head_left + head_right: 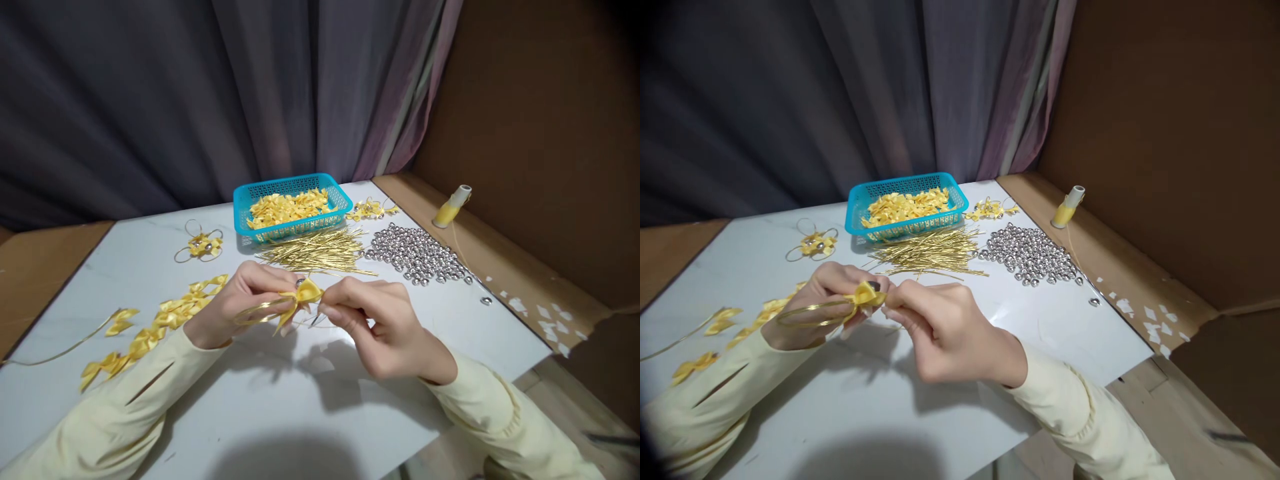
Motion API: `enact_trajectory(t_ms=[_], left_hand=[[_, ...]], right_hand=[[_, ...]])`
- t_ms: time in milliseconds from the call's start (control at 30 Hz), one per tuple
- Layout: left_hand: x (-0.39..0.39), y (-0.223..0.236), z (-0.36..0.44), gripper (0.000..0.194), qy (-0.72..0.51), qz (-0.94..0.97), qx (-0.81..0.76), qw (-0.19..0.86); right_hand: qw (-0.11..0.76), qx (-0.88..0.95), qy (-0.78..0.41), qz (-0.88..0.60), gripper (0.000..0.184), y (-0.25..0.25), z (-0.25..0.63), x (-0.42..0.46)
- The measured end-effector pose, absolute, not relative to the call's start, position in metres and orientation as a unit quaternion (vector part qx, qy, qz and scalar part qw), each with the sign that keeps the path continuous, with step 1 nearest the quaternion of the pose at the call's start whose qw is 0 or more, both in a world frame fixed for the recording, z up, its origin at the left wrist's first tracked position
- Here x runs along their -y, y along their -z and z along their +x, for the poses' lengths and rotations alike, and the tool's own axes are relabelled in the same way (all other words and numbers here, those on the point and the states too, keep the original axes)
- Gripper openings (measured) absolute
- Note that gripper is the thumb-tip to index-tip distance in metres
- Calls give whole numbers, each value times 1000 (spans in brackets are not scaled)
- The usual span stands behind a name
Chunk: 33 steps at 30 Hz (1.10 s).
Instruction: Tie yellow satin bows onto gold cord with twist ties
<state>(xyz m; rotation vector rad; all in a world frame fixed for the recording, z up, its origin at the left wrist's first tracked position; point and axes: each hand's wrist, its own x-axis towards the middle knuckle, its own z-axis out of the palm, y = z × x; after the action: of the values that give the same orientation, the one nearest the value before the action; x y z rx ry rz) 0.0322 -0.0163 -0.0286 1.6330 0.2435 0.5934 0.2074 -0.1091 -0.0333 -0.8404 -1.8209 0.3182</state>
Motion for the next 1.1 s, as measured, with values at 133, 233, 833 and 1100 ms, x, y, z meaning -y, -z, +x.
enact_trajectory(t_ms=[133, 233, 833, 1100], left_hand=[[15, 25, 31, 16, -257, 727, -113, 626], [14, 20, 29, 14, -241, 746, -128, 607], [24, 4, 30, 20, -166, 762, -217, 587], [26, 3, 32, 22, -160, 747, -219, 607]], right_hand=[[513, 772, -122, -356, 16, 32, 210, 110], [492, 783, -108, -364, 22, 32, 213, 111], [417, 833, 19, -364, 26, 28, 223, 110], [422, 832, 64, -354, 25, 33, 222, 109]])
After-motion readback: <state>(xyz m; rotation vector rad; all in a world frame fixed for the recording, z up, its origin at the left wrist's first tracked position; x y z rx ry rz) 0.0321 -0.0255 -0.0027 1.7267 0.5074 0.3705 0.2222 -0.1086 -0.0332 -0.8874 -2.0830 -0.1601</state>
